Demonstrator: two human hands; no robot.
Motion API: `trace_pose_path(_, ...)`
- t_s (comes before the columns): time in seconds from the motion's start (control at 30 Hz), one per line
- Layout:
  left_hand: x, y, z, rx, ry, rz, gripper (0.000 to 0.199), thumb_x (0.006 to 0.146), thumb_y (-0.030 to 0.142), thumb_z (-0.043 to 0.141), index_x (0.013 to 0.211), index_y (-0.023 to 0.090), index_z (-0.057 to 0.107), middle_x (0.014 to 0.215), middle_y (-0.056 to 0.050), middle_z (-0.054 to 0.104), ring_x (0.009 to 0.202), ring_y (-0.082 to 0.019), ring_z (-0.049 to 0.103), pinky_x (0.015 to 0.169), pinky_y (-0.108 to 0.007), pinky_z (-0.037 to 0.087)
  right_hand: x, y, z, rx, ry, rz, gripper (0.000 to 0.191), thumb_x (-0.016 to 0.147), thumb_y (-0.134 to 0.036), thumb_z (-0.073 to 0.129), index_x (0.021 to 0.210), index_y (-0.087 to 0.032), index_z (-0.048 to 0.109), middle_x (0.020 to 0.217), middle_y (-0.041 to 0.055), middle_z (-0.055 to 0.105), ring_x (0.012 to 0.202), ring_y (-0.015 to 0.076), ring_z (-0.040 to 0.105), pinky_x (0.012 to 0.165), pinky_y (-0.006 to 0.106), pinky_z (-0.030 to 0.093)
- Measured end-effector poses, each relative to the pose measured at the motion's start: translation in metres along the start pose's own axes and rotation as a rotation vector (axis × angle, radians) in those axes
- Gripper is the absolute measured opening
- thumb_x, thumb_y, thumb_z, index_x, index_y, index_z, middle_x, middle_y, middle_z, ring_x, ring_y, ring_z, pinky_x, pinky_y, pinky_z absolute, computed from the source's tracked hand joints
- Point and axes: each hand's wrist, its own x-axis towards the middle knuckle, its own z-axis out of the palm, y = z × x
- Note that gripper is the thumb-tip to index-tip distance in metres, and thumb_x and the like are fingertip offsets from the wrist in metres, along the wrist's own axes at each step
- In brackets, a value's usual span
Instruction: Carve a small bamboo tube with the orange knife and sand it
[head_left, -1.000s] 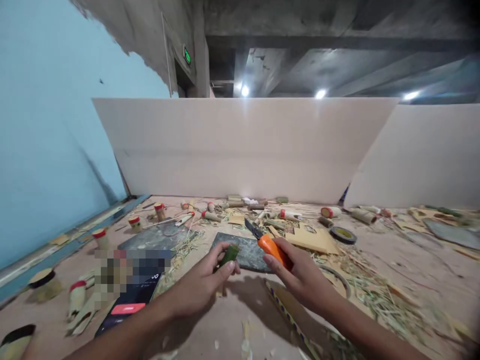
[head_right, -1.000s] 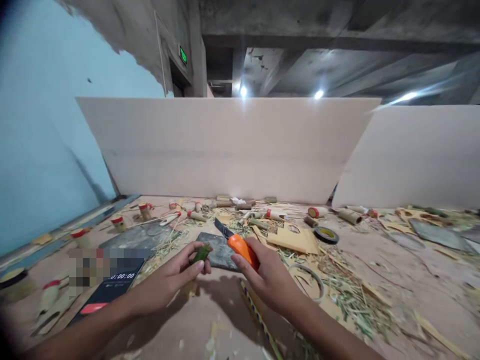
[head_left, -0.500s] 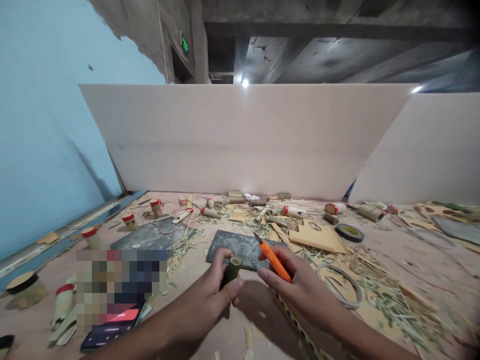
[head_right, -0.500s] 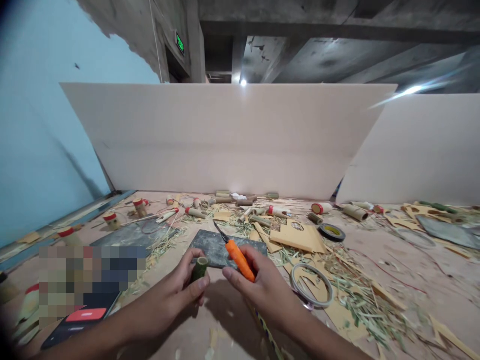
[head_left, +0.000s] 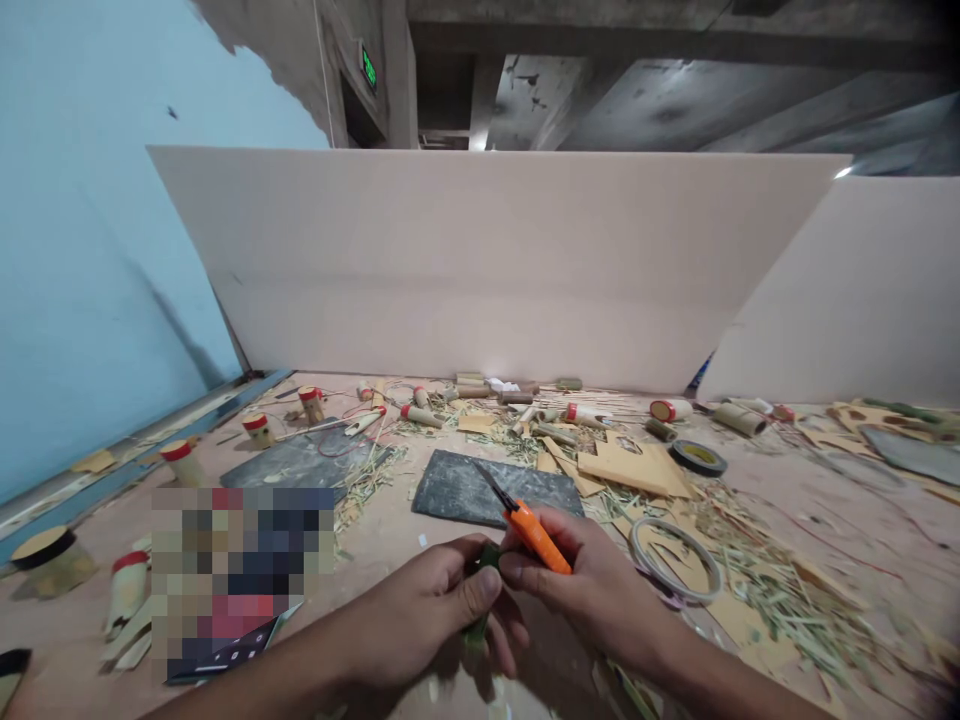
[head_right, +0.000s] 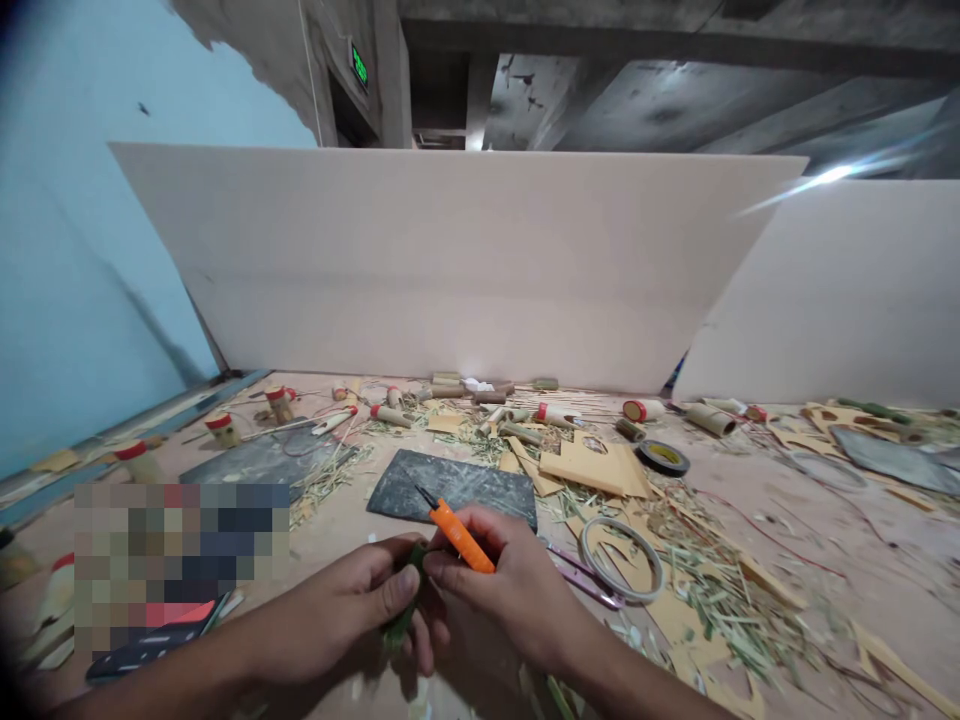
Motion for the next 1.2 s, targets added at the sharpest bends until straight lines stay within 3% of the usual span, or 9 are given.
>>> trace_pose_path(0.17,0.003,-0.001,0.002,-0.077,0.023,0.033,0.045,0.094,0.054,0.067,0.113,0.014,0.062,0.094,-0.012,0.075,0.080,-0.021,0.073,0.079,-0.034,0.054,-0.003,0.003,0.008,-0.037,0.099,0.020,0.019,0.089,-0.038,0.069,0.084,-0.021,0.063,0.075,-0.0038,0.060,0.071,0.0150,0.054,0.065,0.025,0.043)
trace_pose_path(0.3,0.005,0.001,0.003,-0.218,0.074,-0.043,0.045,0.092,0.053,0.070,0.111,0.013,0.066,0.094,-0.013,0.077,0.078,-0.020,0.075,0.079,-0.032,0.057,-0.003,0.006,0.012,-0.087,0.190,-0.005,0.024,0.090,-0.042,0.066,0.080,-0.021,0.060,0.075,-0.0029,0.058,0.070,0.0157,0.052,0.064,0.026,0.042)
trace_pose_path(0.47,0.009,0.002,-0.002,-0.359,0.194,-0.116,0.036,0.093,0.046,0.072,0.103,0.011,0.068,0.093,-0.014,0.077,0.073,-0.016,0.075,0.074,-0.027,0.059,-0.002,0.002,0.014,-0.059,0.151,-0.005,0.022,0.089,-0.041,0.065,0.082,-0.022,0.058,0.076,-0.0023,0.057,0.071,0.0167,0.051,0.065,0.027,0.043)
trace_pose_path(0.6,0.014,0.008,-0.025,-0.424,0.476,-0.041,0.023,0.102,0.036,0.058,0.100,0.013,0.060,0.093,-0.015,0.078,0.079,-0.022,0.078,0.077,-0.035,0.064,-0.008,-0.010,0.013,-0.090,0.103,0.008,0.018,0.087,-0.037,0.064,0.079,-0.023,0.056,0.073,-0.0033,0.053,0.069,0.0162,0.050,0.062,0.026,0.040)
trace_pose_path(0.7,0.015,0.015,-0.041,-0.430,0.648,0.040,0.023,0.108,0.031,0.043,0.104,0.013,0.057,0.095,-0.015,0.077,0.079,-0.019,0.078,0.078,-0.031,0.063,-0.010,-0.017,0.007,-0.188,0.116,-0.006,0.022,0.091,-0.039,0.062,0.077,-0.023,0.055,0.071,-0.0036,0.052,0.066,0.0153,0.048,0.060,0.026,0.039)
trace_pose_path(0.83,0.012,0.016,-0.036,-0.417,0.550,0.042,0.031,0.108,0.036,0.043,0.115,0.011,0.060,0.098,-0.016,0.076,0.078,-0.021,0.077,0.074,-0.032,0.062,-0.006,-0.011,-0.002,-0.245,0.147,-0.038,0.019,0.091,-0.041,0.064,0.085,-0.022,0.064,0.079,-0.0013,0.061,0.074,0.0181,0.055,0.068,0.028,0.044)
trace_pose_path(1.0,0.006,0.004,-0.016,-0.344,0.202,0.027,0.040,0.103,0.048,0.055,0.117,0.011,0.064,0.097,-0.013,0.075,0.081,-0.021,0.076,0.073,-0.029,0.057,0.000,0.004,-0.005,-0.163,0.216,-0.014,0.037,0.086,-0.048,0.074,0.111,-0.023,0.066,0.092,0.0007,0.067,0.085,0.0213,0.062,0.074,0.030,0.049)
trace_pose_path(1.1,0.005,-0.002,-0.008,-0.311,0.127,0.010,0.046,0.095,0.056,0.064,0.108,0.012,0.065,0.097,-0.014,0.075,0.082,-0.022,0.076,0.077,-0.033,0.057,0.001,0.004,-0.002,-0.093,0.187,-0.018,0.041,0.086,-0.048,0.074,0.118,-0.024,0.067,0.091,0.0002,0.068,0.084,0.0212,0.064,0.074,0.029,0.050)
trace_pose_path(1.2,0.004,-0.008,-0.002,-0.288,0.104,-0.031,0.050,0.092,0.061,0.066,0.104,0.013,0.063,0.094,-0.014,0.076,0.082,-0.024,0.076,0.078,-0.035,0.056,0.001,0.002,0.001,-0.101,0.126,-0.037,0.029,0.087,-0.044,0.073,0.107,-0.023,0.071,0.088,-0.0003,0.069,0.082,0.0203,0.065,0.073,0.029,0.050)
